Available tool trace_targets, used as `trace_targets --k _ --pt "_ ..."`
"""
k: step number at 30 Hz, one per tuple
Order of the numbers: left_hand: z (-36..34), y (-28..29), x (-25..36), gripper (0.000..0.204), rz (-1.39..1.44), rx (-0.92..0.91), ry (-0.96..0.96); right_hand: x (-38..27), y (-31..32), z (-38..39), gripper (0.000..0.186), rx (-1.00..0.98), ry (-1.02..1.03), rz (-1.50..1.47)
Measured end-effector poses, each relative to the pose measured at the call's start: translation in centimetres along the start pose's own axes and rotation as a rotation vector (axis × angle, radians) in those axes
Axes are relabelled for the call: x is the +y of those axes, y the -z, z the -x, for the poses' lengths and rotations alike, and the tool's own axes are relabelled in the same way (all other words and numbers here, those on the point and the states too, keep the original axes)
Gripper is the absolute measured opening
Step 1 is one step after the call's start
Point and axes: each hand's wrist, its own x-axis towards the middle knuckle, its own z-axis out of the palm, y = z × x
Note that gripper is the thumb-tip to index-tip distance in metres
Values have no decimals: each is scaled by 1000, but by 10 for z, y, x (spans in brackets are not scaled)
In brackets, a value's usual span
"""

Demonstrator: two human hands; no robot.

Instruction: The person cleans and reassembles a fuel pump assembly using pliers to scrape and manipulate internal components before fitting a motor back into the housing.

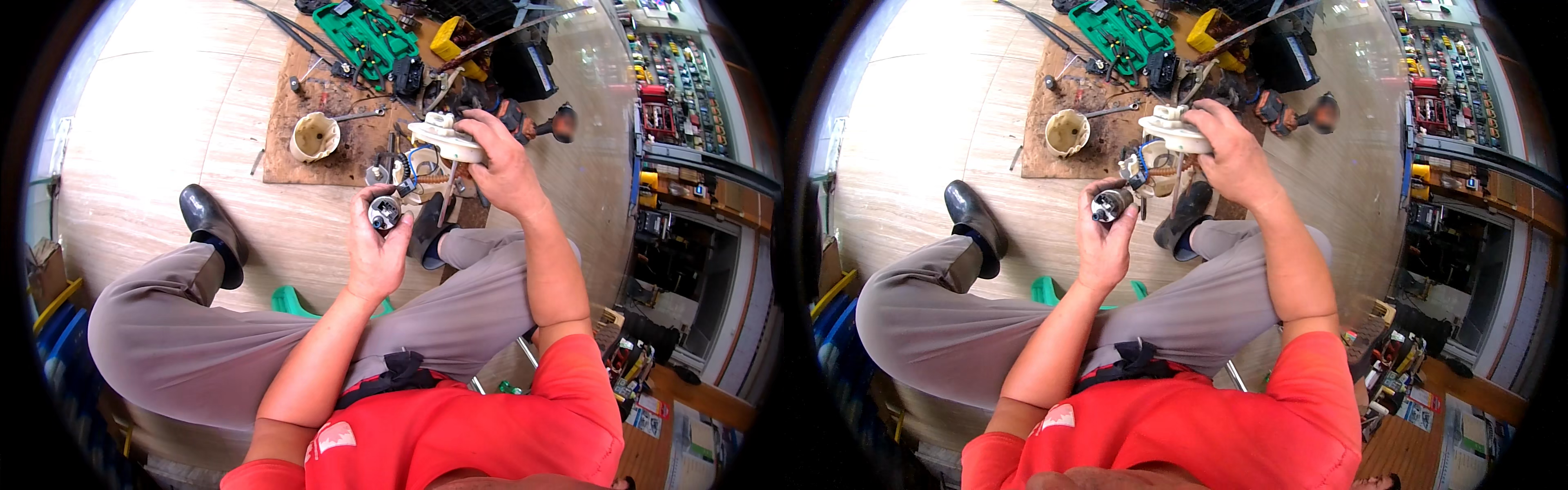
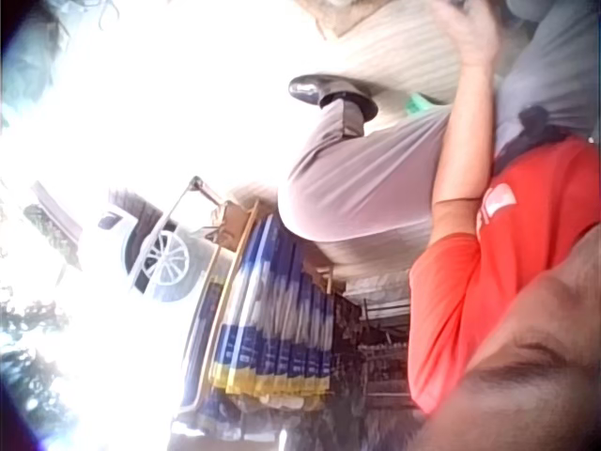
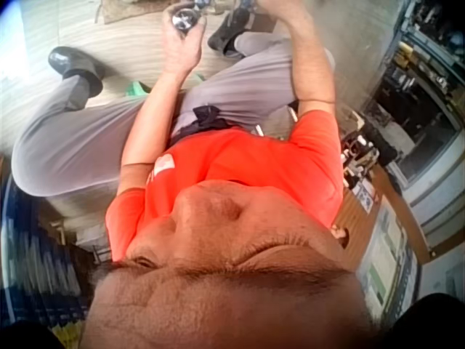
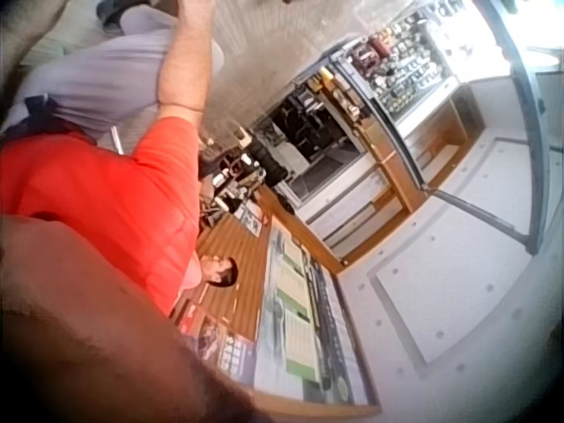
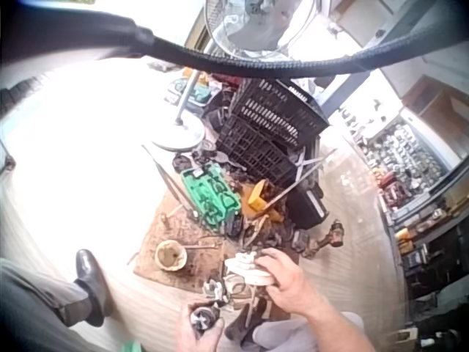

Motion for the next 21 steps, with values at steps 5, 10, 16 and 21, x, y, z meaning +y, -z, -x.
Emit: trace_targets --k 5,10,16,21 --pt "1 -3 -3 39 39 8 -6 0 0 -1 54 -3 8 -7" --pt "0 -5 -11 43 -48 21 -125 -1 -1 0 58 -19 -25 -50" --pt "1 -8 -13 51 -46 26 -151 -1 1 -1 55 -13 9 -23" --pt "0 -7 -10 54 -81 34 -150 0 0 -1 55 -10 11 -25"
